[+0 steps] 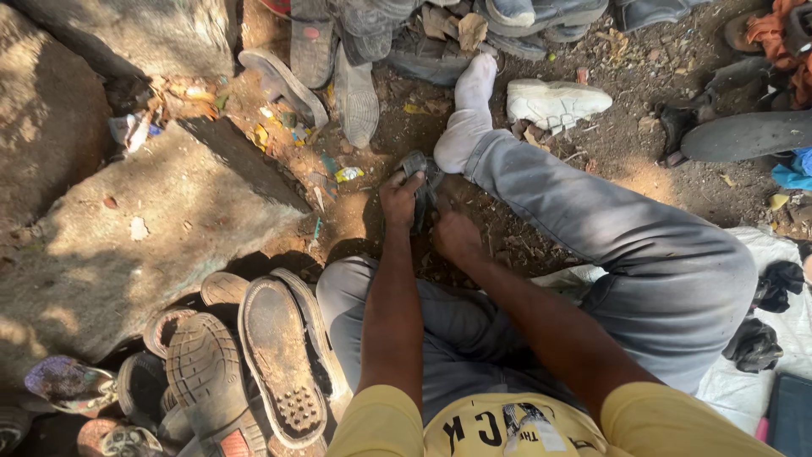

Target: The person sits on the ground and uses a knife to separate the sole from the upper of a slip-on shoe. They then work on a white sneaker, prying and cutting along the sole edge. The person continues to separate soles from uppers on several other shoes, placing the separated parts aside.

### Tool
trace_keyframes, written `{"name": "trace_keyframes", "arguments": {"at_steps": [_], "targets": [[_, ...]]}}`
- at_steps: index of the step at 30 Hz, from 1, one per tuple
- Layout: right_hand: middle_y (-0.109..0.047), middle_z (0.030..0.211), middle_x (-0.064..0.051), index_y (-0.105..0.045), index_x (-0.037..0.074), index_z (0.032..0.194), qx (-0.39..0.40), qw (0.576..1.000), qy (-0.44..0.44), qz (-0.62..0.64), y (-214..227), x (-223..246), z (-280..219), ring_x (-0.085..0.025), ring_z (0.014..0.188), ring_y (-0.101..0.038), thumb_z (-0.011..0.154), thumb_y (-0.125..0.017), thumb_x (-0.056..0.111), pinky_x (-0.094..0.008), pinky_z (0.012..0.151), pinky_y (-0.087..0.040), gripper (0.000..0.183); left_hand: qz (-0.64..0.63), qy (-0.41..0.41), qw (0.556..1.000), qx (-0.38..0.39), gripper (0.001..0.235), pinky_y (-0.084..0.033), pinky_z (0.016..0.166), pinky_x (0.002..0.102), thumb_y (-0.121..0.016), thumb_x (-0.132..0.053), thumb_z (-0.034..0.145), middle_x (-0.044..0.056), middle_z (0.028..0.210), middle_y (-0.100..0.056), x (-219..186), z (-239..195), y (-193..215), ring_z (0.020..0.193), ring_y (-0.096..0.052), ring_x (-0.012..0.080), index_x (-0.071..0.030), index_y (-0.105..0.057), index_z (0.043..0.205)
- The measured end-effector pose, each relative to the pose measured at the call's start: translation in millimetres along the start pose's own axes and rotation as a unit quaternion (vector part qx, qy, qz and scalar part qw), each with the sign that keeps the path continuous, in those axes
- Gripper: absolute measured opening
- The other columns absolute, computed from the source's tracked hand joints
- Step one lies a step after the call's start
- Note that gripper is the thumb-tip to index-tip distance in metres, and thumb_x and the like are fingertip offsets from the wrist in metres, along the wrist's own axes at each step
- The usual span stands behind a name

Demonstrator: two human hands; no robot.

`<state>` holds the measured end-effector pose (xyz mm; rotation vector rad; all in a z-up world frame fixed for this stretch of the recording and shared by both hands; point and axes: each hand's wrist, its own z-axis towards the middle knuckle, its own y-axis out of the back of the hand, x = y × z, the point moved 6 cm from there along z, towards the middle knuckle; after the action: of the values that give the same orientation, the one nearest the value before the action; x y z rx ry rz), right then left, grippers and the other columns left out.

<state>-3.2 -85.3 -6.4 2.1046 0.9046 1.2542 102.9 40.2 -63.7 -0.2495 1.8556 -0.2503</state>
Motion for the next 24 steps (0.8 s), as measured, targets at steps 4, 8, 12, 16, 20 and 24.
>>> {"name": "trace_keyframes", "arguments": {"at_steps": [4,8,12,16,20,24], "targets": [[-0.067,0.098,-0.035,-0.036,-0.001,0.148,0.03,0.999,-0.014,0.002,-4.7,-2.2,-31.6,-0.052,0.085,-0.069,0.094,-0.056,0.016,-0.06,0.074,-0.055,0.06,-0.02,-0.016,1.0,-0.006,0.016,-0.048,0.071,0.026,-0.076,-0.009,0.088,-0.001,0.087,-0.069,-7.7,-0.4,-1.9,0.078,-0.059,0.0092,0.005,-0.076,0.097],[-0.069,0.096,-0.031,-0.033,0.001,0.152,0.035,0.999,-0.019,-0.02,-13.1,-5.0,-1.5,-0.049,0.083,-0.07,0.095,-0.055,0.017,-0.058,0.071,-0.057,0.064,-0.036,-0.006,0.999,-0.015,0.018,-0.05,0.075,0.027,-0.075,-0.01,0.087,-0.001,0.09,-0.071,0.1,2.6,6.1,0.08,-0.062,0.0101,0.002,-0.076,0.1],[-0.07,0.094,-0.028,-0.03,0.003,0.156,0.061,0.997,-0.018,-0.039,-6.0,15.5,-19.8,-0.045,0.081,-0.071,0.095,-0.054,0.017,-0.055,0.068,-0.059,0.067,-0.039,-0.005,0.998,-0.047,0.018,-0.048,0.077,0.032,-0.08,-0.009,0.09,0.0,0.091,-0.067,6.9,7.8,14.3,0.083,-0.058,0.0138,0.007,-0.075,0.098],[-0.071,0.095,-0.026,-0.028,0.007,0.159,0.178,0.977,-0.11,-0.028,-13.3,4.1,-79.4,-0.043,0.08,-0.072,0.1,-0.05,0.019,-0.055,0.067,-0.06,0.063,-0.123,-0.043,0.99,-0.062,0.024,-0.051,0.086,0.034,-0.079,-0.012,0.087,0.002,0.099,-0.072,-3.3,1.9,15.0,0.091,-0.065,0.016,0.003,-0.075,0.105],[-0.073,0.098,-0.027,-0.05,0.002,0.14,0.11,0.991,-0.034,-0.073,-35.9,-20.6,-63.1,-0.042,0.087,-0.072,0.101,-0.052,0.026,-0.053,0.07,-0.059,0.046,0.134,-0.146,0.978,-0.069,0.031,-0.052,0.085,0.035,-0.074,-0.029,0.094,0.009,0.1,-0.074,-31.5,-12.9,-0.4,0.09,-0.068,0.0205,-0.002,-0.077,0.109],[-0.072,0.103,-0.027,-0.054,0.002,0.133,0.092,0.994,-0.039,-0.053,-29.3,-34.4,-50.0,-0.045,0.094,-0.071,0.107,-0.044,0.032,-0.056,0.08,-0.057,0.04,0.684,-0.39,0.582,-0.202,0.074,-0.052,0.084,0.05,-0.077,-0.066,0.058,0.018,0.109,-0.073,-80.0,-74.5,-50.3,0.1,-0.073,0.0377,-0.013,-0.065,0.109]]}}
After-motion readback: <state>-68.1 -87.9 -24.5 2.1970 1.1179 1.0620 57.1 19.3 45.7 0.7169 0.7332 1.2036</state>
